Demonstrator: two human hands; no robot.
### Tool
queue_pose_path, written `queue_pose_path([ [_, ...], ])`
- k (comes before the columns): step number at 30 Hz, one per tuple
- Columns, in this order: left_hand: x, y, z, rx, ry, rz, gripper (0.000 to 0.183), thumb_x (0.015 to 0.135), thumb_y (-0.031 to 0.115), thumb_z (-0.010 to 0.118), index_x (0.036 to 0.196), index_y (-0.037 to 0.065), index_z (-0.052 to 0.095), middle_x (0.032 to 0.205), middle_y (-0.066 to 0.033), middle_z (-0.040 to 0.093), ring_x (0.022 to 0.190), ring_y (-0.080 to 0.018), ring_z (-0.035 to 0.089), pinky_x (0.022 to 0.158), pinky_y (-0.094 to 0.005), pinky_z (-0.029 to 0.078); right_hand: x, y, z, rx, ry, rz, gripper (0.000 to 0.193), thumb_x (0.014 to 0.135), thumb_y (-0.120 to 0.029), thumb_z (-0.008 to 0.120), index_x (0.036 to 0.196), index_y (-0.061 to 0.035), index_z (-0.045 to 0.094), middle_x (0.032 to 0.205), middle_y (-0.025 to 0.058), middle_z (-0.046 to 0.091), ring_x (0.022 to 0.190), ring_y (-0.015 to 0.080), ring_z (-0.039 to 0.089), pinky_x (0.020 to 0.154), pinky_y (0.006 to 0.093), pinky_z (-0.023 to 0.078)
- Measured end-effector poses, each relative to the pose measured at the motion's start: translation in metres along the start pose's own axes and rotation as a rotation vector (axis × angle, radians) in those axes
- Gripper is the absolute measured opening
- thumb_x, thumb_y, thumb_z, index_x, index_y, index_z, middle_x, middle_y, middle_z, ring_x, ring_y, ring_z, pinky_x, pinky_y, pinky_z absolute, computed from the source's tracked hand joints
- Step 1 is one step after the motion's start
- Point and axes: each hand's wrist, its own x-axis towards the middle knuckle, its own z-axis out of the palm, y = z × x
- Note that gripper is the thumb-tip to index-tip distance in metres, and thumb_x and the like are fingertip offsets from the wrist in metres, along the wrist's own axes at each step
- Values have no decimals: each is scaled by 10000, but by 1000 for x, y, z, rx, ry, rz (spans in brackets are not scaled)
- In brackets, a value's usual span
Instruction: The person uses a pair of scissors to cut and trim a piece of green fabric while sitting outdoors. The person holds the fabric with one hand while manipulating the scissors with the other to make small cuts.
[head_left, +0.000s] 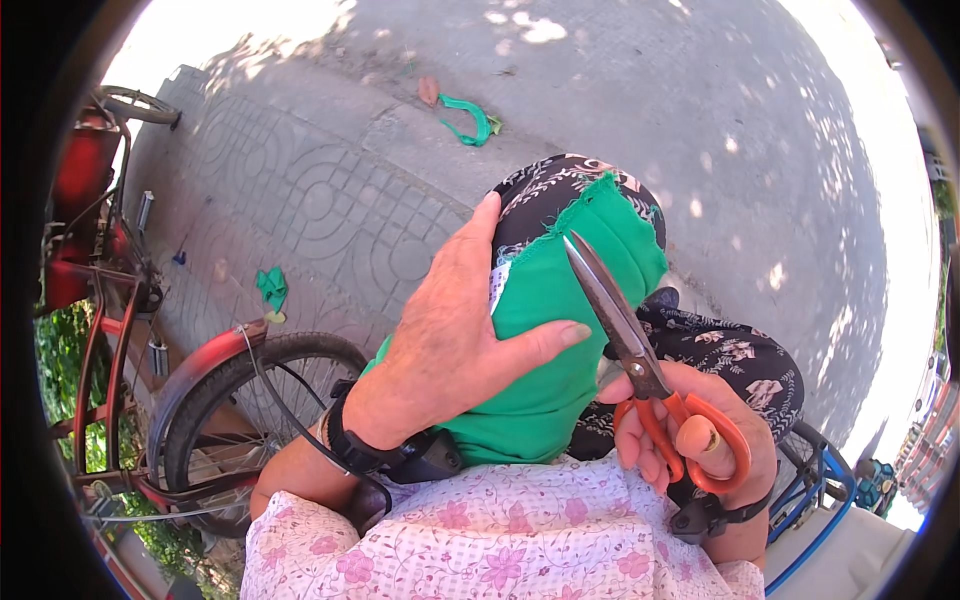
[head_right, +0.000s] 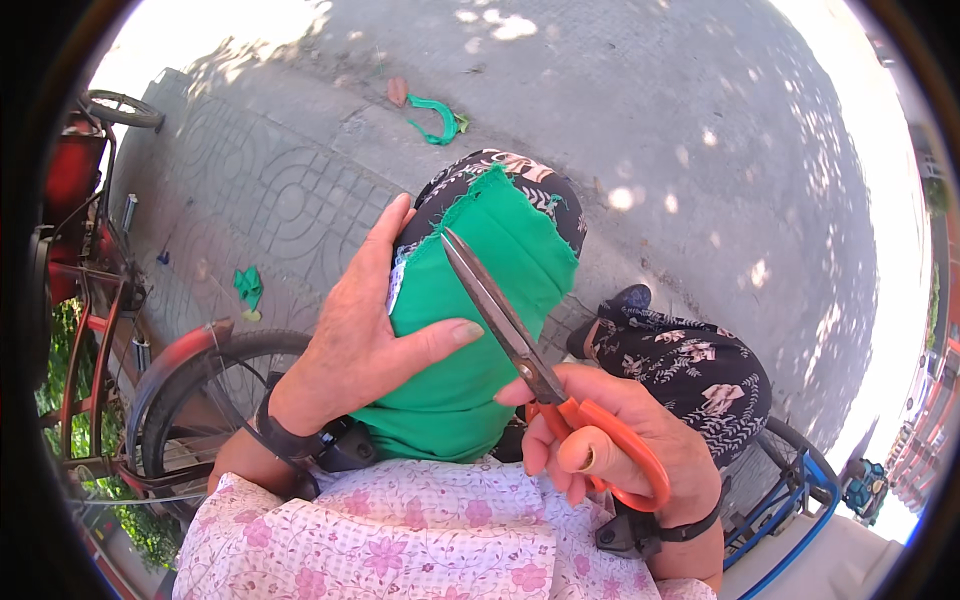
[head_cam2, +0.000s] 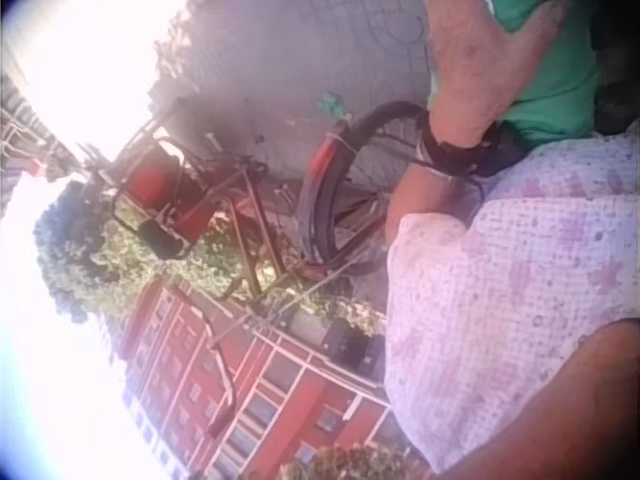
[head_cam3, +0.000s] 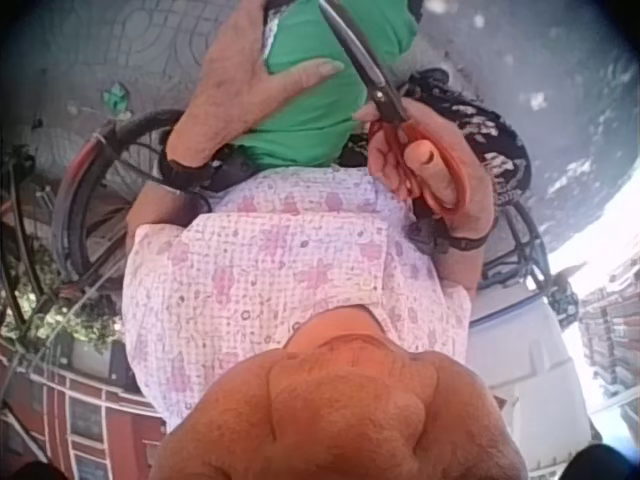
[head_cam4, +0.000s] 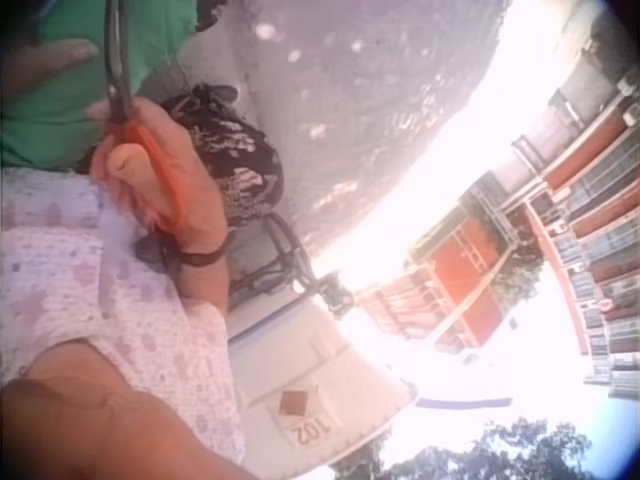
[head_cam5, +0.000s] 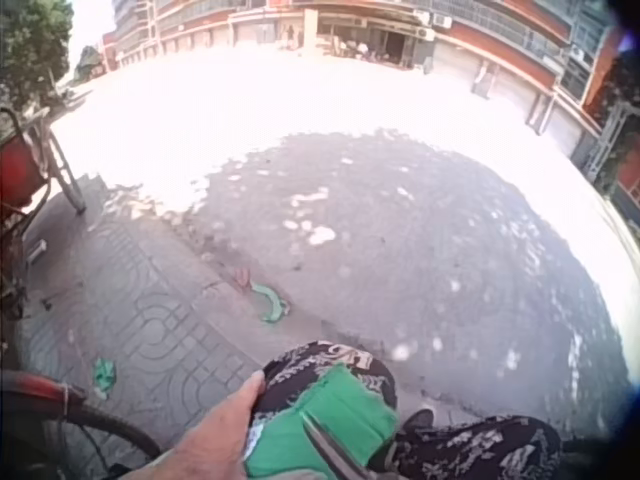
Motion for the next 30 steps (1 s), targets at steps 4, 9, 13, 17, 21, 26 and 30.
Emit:
queue_pose_path([
  [4,-1,-5,3,0,22,45,1023,818,386,808,1518,-93,236,1465,-306,425,1369,-390,451,1129,-440,368,3,-1,4,-42,36,68,699,907,-440,725,1353,56,517,879,102,655,636,88,615,527,200,490],
  [9,-2,-8,4,8,22,96,972,855,399,766,1510,-96,245,1450,-308,433,1353,-399,461,1121,-451,372,4,0,9,-109,64,43,645,942,-430,685,1342,52,530,866,96,653,634,88,620,518,205,497],
  [13,-1,-5,6,13,39,104,959,861,399,761,1505,-97,253,1429,-306,450,1335,-398,475,1109,-451,383,9,-5,10,-141,51,60,662,951,-471,665,1339,49,533,851,90,646,620,91,620,520,210,503],
  [17,1,-5,7,31,48,128,936,868,388,753,1502,-94,261,1400,-302,474,1305,-396,498,1088,-451,401,15,-2,10,-112,47,19,698,939,-514,664,1331,49,539,836,83,639,606,90,614,517,209,500],
  [21,0,-6,8,49,66,143,911,863,353,765,1505,-74,280,1393,-278,488,1289,-365,518,1071,-434,418,16,0,10,-97,63,-15,737,920,-552,669,1318,57,548,827,82,636,598,82,606,507,208,495],
  [26,-1,-5,5,-107,135,89,680,877,209,757,1431,-27,440,1337,-198,564,1217,-267,568,1030,-368,446,15,1,7,-76,51,-21,718,919,-520,689,1319,60,546,829,83,642,585,77,600,505,205,493],
  [30,6,1,2,-196,264,133,350,897,107,713,1227,19,637,1208,-132,651,1105,-200,615,960,-316,470,14,-1,4,-99,55,2,648,930,-422,714,1328,58,540,825,79,650,576,77,603,502,203,492],
])
